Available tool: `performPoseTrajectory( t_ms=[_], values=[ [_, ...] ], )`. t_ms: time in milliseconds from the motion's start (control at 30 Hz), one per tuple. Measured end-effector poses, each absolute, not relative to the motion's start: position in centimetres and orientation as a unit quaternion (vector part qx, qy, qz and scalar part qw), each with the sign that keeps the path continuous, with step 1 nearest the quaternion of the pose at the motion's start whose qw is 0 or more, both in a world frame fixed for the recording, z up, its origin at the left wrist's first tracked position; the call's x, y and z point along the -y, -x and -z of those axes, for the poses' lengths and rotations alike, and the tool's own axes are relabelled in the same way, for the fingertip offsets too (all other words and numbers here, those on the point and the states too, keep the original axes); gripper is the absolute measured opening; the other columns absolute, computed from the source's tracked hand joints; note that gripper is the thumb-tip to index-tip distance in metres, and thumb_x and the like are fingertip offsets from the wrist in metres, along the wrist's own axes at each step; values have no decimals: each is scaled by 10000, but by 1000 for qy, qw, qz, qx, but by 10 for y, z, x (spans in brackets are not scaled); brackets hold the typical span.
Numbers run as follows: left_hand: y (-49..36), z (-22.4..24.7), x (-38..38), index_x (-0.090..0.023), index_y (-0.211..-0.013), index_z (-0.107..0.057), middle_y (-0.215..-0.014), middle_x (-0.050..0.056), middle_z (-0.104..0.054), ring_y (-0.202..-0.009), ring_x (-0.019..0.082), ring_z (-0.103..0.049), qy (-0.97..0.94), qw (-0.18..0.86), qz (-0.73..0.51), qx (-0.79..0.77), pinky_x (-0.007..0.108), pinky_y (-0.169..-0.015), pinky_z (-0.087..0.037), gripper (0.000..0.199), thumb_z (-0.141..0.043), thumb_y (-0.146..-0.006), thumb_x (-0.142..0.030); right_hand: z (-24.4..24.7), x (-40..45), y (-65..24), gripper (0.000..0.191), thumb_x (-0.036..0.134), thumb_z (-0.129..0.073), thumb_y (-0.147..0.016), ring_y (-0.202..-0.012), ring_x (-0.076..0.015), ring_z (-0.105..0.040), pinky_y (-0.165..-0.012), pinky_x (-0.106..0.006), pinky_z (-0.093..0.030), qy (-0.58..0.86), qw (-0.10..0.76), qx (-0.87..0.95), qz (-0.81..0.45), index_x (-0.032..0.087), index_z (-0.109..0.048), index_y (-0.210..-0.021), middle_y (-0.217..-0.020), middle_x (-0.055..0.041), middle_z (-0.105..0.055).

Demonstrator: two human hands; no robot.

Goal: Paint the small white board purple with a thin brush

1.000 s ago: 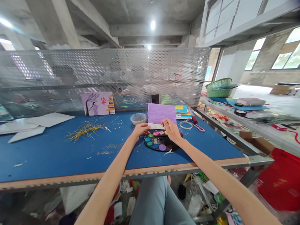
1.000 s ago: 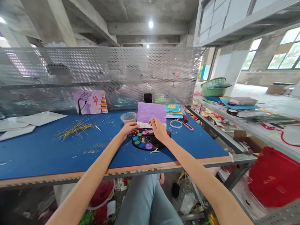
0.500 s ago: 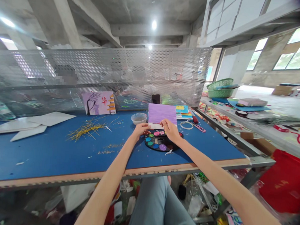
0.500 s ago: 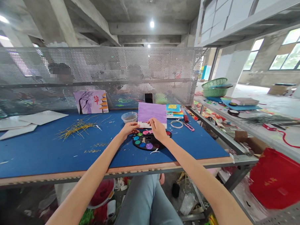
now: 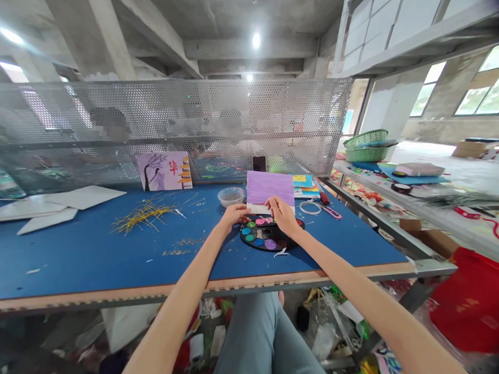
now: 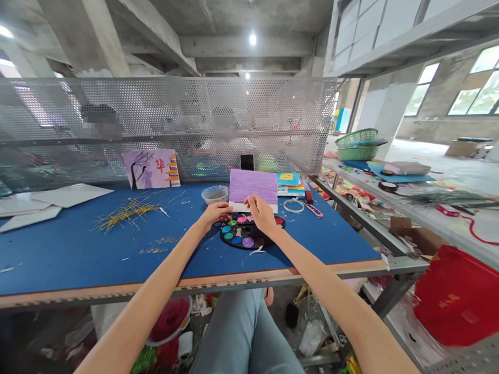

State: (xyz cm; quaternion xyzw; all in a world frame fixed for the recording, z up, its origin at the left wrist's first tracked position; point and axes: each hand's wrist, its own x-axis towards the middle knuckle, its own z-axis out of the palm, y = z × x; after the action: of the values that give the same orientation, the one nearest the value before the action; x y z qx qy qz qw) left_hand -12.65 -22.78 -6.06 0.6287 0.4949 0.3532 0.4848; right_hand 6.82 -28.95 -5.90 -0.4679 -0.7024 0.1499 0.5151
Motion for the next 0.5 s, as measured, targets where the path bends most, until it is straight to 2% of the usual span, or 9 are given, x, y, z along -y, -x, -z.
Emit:
performPoseTrajectory(
  t_ms=[500],
  values=[
    [126, 60, 228, -135, -1112, -612, -1036, 60, -652, -840, 156, -647, -627, 488, -356, -493, 333, -732, -566, 257, -602, -931, -317, 59, 289, -70, 489, 510, -201, -999, -686, -162, -580, -636, -263, -406, 480, 512, 698, -144, 216, -578, -891, -713, -12, -600]
  ],
)
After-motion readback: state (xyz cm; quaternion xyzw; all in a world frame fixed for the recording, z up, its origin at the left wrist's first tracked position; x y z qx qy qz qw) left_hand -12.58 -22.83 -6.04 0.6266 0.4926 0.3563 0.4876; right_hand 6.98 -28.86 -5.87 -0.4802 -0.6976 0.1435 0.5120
